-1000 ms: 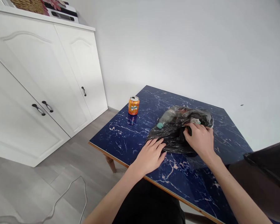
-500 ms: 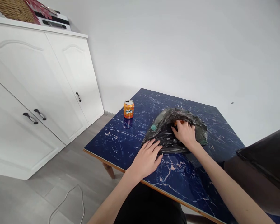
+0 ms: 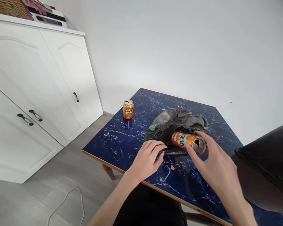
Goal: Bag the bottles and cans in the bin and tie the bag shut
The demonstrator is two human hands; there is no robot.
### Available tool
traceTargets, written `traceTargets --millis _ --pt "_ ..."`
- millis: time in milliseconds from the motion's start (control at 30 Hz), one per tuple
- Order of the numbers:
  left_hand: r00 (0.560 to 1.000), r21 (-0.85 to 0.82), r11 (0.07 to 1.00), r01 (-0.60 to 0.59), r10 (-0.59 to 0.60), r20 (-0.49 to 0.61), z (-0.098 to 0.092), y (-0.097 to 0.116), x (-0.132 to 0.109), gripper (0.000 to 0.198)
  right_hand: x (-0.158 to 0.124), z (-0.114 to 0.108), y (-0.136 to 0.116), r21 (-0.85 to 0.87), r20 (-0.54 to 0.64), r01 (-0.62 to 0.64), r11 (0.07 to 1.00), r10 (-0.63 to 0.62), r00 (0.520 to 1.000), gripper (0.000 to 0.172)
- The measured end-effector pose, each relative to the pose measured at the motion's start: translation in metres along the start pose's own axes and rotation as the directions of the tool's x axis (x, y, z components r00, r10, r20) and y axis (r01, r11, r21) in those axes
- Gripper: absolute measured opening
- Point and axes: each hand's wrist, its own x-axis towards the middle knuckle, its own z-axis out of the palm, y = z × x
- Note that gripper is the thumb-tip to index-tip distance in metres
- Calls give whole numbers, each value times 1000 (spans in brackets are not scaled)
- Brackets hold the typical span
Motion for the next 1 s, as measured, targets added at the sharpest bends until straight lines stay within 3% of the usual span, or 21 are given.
traceTargets --millis 100,200,300,400,467,567,700,833,900,1000 --pt "994 -27 998 -62 59 -94 -5 11 2 50 -27 -18 -10 94 1 11 995 -11 1000 60" --pt "994 -80 991 -108 106 -27 -8 21 2 76 -40 -24 -21 267 7 130 955 -137 991 55" --pt "995 -146 986 -82 90 46 -11 25 2 70 -40 -27 -28 402 30 181 898 -211 977 52" --pt "998 -191 980 61 -61 2 -19 18 3 65 -33 -25 -26 522 133 144 841 -247 960 61" --pt "971 -198 962 189 -213 -112 -28 6 5 65 -27 -19 -20 569 214 108 815 -274 938 60" --pt "867 -199 912 360 -406 -289 -48 -24 12 70 -19 0 -7 548 247 109 829 -285 926 50" --pt "765 -173 826 537 -563 -313 -74 -76 25 74 -3 32 10 495 212 160 854 -298 931 40" --pt "722 -113 764 635 -639 -264 -86 -121 34 81 23 57 22 481 153 217 850 -324 934 36" --pt "708 -86 748 658 -654 -266 -88 -135 36 88 38 66 24 511 162 251 822 -379 911 36" --pt "722 -49 760 648 -634 -279 -87 -149 41 96 55 81 26 488 219 309 816 -458 862 39"
